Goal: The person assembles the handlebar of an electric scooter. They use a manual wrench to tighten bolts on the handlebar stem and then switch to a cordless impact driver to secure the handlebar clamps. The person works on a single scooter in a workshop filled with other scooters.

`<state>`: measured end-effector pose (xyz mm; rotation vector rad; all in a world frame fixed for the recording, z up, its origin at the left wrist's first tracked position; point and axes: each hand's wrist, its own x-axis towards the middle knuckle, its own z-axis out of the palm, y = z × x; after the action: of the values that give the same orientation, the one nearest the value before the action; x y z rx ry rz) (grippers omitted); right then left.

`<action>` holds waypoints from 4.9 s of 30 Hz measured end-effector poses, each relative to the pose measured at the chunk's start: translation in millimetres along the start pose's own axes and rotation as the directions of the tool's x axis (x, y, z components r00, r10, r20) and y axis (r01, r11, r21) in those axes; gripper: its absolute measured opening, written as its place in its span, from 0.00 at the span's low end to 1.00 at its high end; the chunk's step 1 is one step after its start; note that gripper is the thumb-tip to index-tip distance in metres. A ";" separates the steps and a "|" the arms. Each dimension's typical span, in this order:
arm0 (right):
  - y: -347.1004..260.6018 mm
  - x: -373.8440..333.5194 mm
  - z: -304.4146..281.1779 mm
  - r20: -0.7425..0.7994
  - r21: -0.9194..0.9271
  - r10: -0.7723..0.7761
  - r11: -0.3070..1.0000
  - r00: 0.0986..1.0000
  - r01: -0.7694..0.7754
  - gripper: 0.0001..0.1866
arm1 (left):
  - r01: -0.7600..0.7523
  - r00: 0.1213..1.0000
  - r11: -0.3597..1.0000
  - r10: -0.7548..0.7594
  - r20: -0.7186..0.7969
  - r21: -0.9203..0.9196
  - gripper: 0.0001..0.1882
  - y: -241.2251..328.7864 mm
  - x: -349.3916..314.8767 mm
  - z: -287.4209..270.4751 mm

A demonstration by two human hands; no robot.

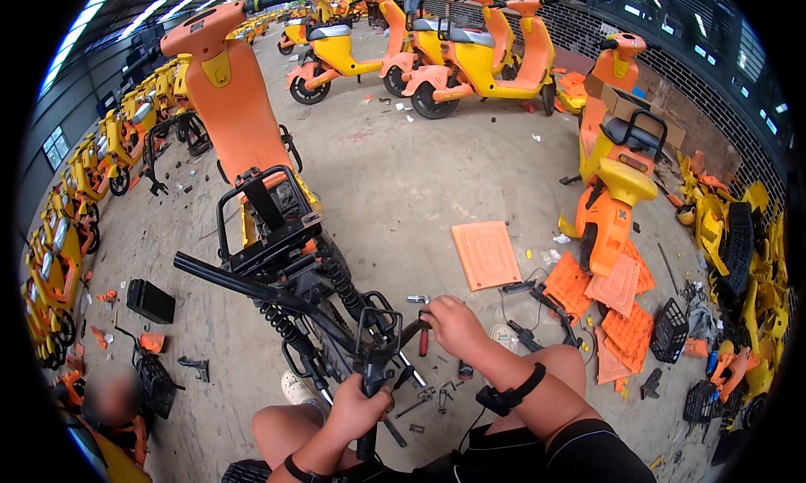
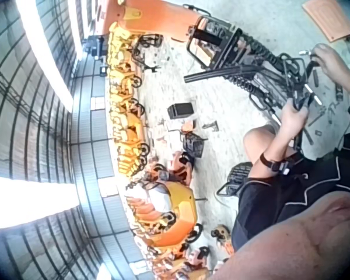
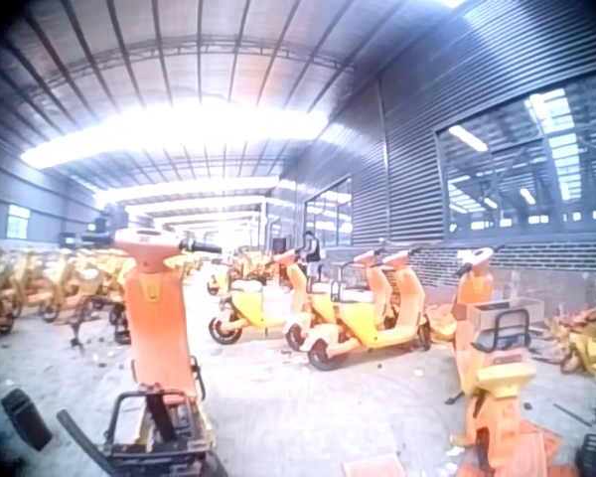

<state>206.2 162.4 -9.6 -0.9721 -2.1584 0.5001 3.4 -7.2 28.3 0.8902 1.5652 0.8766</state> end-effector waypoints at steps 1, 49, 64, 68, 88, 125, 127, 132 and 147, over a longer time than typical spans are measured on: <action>0.1 0.2 -0.6 0.004 0.005 -0.028 1.000 1.000 0.028 0.06 | 0.002 1.000 1.000 -0.002 -0.001 0.008 0.09 -0.3 -0.1 0.0; 2.4 -0.3 -7.4 -0.005 -0.110 -0.023 0.994 1.000 0.022 0.10 | 0.011 1.000 0.998 -0.011 0.015 -0.063 0.11 2.9 -1.5 1.4; -0.6 -0.2 -6.3 -0.034 -0.282 -0.074 0.957 0.997 0.061 0.14 | 0.018 0.999 0.999 -0.017 0.030 -0.035 0.12 2.2 -2.4 1.9; -0.2 0.3 -5.6 -0.029 -0.286 -0.058 0.957 0.998 0.048 0.13 | 0.021 0.999 1.000 -0.021 0.033 -0.003 0.13 2.8 -0.5 0.9; -3.2 2.8 -5.4 -0.014 -0.110 -0.056 0.992 0.998 0.055 0.06 | -0.014 1.000 0.996 0.015 0.011 -0.083 0.09 16.2 -1.1 -3.3; -34.4 12.1 -4.3 -0.234 -0.145 -0.165 0.980 0.958 0.133 0.10 | -0.094 0.996 0.988 0.094 -0.005 -0.124 0.07 12.4 -15.3 -10.8; -44.6 18.2 -6.2 -0.273 -0.174 -0.195 0.973 0.942 0.151 0.10 | -0.136 0.991 0.978 0.135 -0.015 -0.159 0.07 20.0 -21.9 -12.9; -72.0 33.7 -10.6 -0.300 -0.208 -0.179 0.971 0.937 0.119 0.10 | -0.324 0.942 0.944 0.316 -0.110 -0.064 0.08 6.0 -13.8 -18.2; -150.6 77.6 -37.6 -0.149 -0.301 -0.389 0.894 0.909 0.333 0.08 | -0.356 0.933 0.895 0.324 -0.159 -0.269 0.10 10.2 -14.4 -57.4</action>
<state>123.6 127.0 139.0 -0.6939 -2.1812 -0.0767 -50.2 -20.1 52.0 0.9245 1.3407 1.3933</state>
